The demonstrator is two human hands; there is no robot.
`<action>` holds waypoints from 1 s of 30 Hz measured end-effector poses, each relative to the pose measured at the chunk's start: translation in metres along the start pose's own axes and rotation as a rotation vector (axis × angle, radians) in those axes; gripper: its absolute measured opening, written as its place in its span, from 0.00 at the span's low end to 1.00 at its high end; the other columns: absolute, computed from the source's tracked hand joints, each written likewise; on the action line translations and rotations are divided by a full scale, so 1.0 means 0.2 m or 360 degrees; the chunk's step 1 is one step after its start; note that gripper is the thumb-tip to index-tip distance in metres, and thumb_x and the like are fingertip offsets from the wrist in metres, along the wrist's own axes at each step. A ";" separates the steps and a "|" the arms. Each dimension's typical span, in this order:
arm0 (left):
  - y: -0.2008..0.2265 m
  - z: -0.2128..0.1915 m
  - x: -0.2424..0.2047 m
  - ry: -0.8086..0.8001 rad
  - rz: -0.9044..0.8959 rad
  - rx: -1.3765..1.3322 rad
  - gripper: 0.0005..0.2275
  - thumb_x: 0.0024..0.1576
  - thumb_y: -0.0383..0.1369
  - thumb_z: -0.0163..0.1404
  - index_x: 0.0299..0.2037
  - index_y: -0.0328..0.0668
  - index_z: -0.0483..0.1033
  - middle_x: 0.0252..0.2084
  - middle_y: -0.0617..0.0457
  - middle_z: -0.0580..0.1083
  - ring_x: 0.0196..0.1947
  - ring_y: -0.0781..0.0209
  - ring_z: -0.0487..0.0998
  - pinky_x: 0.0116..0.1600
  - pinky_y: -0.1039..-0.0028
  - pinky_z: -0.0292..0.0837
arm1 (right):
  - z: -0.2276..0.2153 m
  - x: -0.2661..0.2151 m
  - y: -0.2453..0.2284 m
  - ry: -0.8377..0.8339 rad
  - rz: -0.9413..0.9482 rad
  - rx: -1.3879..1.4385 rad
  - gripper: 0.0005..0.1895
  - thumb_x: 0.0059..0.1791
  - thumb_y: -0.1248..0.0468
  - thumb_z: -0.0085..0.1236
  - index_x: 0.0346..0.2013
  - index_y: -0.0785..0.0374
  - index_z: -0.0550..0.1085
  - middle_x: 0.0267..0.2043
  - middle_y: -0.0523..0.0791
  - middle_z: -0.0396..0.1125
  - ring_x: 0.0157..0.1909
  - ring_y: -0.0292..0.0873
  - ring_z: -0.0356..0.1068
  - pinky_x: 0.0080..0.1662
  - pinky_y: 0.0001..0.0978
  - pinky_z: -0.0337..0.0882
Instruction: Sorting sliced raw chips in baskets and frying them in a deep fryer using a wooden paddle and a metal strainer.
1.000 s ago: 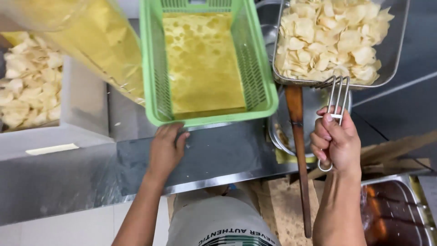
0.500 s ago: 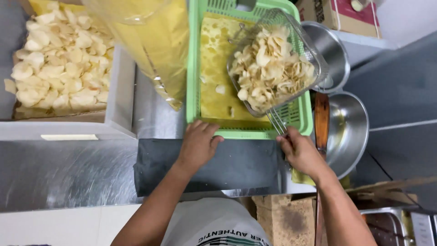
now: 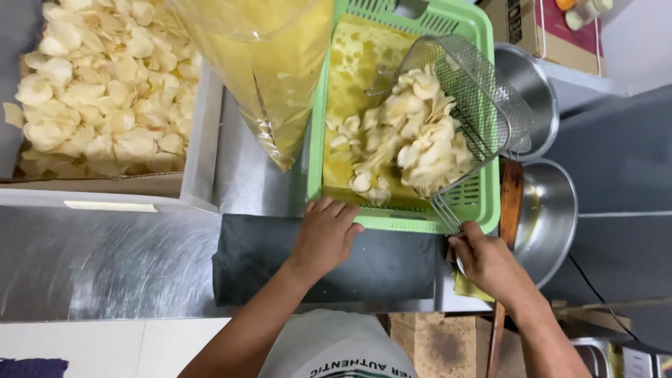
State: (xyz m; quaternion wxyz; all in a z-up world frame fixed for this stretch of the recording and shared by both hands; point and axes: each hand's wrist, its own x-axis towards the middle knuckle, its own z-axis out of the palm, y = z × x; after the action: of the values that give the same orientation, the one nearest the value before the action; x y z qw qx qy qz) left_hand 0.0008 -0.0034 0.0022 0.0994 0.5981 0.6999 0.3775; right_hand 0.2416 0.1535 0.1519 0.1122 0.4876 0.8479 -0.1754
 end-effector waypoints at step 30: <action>0.00 -0.02 0.03 0.0036 0.0042 -0.0043 0.15 0.64 0.40 0.49 0.53 0.39 0.77 0.39 0.48 0.74 0.45 0.51 0.72 0.46 0.62 0.63 | -0.07 0.50 -0.31 0.0026 -0.0143 -0.0569 0.17 0.59 0.60 0.38 0.62 0.52 0.67 0.33 0.57 0.74 0.36 0.62 0.77 0.40 0.59 0.76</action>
State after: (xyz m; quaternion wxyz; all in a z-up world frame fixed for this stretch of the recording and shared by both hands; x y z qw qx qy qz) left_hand -0.0027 0.0000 0.0065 0.0947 0.6015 0.6879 0.3949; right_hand 0.1374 0.2096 0.1400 0.1821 0.4230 0.8873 -0.0228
